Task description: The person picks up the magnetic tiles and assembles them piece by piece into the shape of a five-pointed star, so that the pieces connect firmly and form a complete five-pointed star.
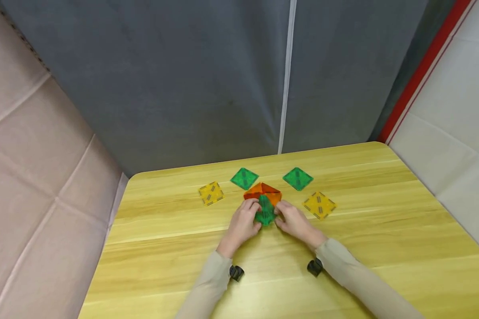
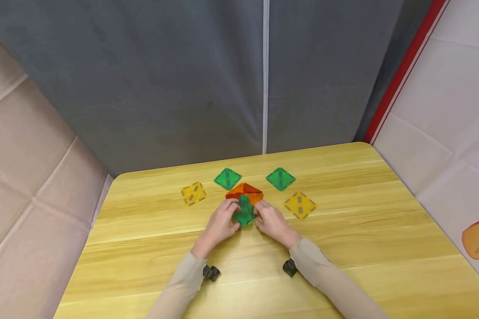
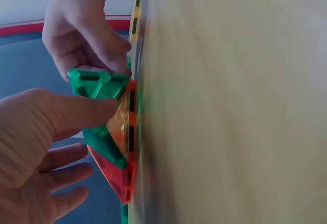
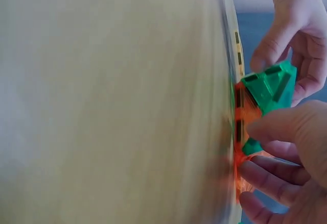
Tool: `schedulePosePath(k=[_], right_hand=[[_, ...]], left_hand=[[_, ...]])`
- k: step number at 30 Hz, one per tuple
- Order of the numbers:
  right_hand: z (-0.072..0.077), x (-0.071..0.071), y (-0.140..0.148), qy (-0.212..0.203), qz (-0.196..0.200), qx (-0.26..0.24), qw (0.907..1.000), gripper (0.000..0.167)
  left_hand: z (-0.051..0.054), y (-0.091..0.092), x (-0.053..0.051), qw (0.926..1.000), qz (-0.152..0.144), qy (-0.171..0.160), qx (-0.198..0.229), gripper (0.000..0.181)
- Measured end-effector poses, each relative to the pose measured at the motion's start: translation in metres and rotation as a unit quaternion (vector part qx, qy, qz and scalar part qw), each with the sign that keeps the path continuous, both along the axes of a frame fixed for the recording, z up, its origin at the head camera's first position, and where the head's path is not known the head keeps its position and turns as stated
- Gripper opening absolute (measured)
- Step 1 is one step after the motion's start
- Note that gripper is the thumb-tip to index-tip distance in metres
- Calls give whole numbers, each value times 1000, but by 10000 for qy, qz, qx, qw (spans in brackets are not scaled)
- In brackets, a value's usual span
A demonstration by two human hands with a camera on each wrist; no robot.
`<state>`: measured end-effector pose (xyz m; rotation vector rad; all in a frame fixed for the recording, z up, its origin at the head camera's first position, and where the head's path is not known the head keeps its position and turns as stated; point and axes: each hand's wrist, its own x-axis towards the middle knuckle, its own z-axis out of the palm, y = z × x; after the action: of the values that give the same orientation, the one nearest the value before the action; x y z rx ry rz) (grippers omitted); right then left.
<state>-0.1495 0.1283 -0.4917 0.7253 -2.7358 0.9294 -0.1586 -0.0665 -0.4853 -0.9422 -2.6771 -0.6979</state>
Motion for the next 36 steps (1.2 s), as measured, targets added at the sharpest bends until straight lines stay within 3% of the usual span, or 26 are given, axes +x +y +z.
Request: schedulePosePath(k=[8, 12, 19, 26, 31, 34, 36], right_hand=[[3, -9, 0, -368, -16, 161, 9992, 25], [6, -13, 0, -514, 85, 196, 9984, 27], [8, -15, -1, -663, 77, 202, 9976, 28], [5, -11, -6, -753, 425, -133, 9962, 24], [4, -12, -5, -1043, 877, -446, 9897, 21], [2, -18, -1, -1107, 741, -861, 9873, 15], [0, -26, 1, -966, 452, -1188, 9872, 15]], left_hand=[[0, -9, -21, 9949, -115, -827, -569, 81], [1, -11, -25, 9921, -105, -1130, -538, 84], [2, -13, -27, 9893, -110, -1359, -517, 82], [2, -20, -25, 9893, -290, -1291, -613, 89], [2, -29, -20, 9866, -474, -1491, -462, 99], [1, -33, -15, 9849, -422, -1661, -246, 98], [0, -36, -10, 9840, -298, -1750, -120, 91]])
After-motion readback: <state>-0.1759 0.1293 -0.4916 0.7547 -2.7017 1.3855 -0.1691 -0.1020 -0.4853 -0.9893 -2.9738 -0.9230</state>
